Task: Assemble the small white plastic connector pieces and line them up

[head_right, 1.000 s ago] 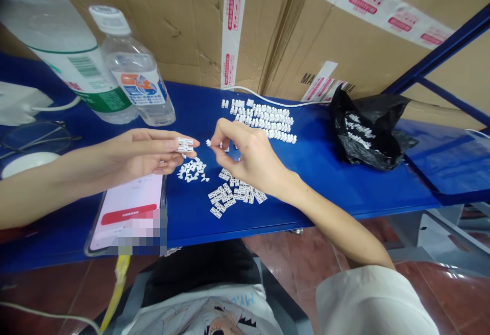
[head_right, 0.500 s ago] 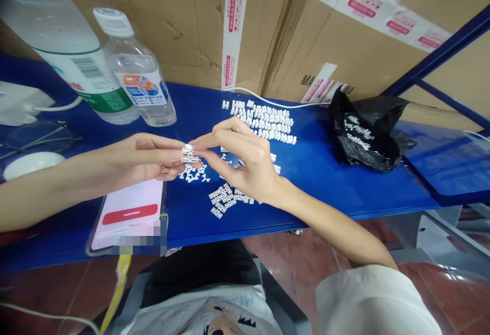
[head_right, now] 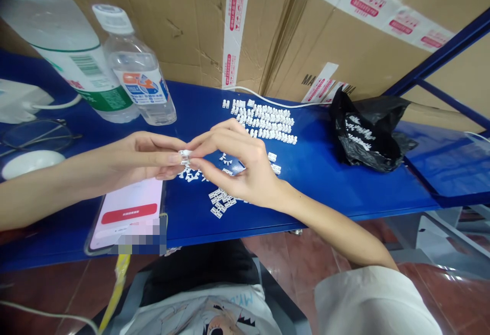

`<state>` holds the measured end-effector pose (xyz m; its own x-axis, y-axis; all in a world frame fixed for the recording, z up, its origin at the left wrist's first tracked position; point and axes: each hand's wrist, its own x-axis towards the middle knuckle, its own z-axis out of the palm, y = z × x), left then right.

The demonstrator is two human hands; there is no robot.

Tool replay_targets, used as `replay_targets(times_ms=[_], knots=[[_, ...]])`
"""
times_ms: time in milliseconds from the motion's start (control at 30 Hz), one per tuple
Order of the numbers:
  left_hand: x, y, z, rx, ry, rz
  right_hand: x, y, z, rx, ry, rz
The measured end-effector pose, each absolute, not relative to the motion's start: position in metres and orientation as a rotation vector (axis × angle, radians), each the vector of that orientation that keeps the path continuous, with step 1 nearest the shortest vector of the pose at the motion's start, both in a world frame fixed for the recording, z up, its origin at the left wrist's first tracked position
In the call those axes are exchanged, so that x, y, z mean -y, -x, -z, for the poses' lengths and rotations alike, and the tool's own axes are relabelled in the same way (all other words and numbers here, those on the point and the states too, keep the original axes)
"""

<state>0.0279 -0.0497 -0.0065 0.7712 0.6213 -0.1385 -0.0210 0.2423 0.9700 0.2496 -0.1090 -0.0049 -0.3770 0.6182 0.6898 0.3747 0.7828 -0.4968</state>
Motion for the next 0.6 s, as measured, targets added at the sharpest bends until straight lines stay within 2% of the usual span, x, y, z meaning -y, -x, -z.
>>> replay_targets(times_ms=[200,600], knots=[[0.0509,-0.0262,0.0073,-0.604,-1.357,-0.442,0.1037,-0.2508,0.008,1.884,0.784,-0.775],[0.0515,-0.0241,0.0085,-0.541,-1.458,-0.316,0.1083,-0.2548,0.0032,2.054,0.725,-0.959]])
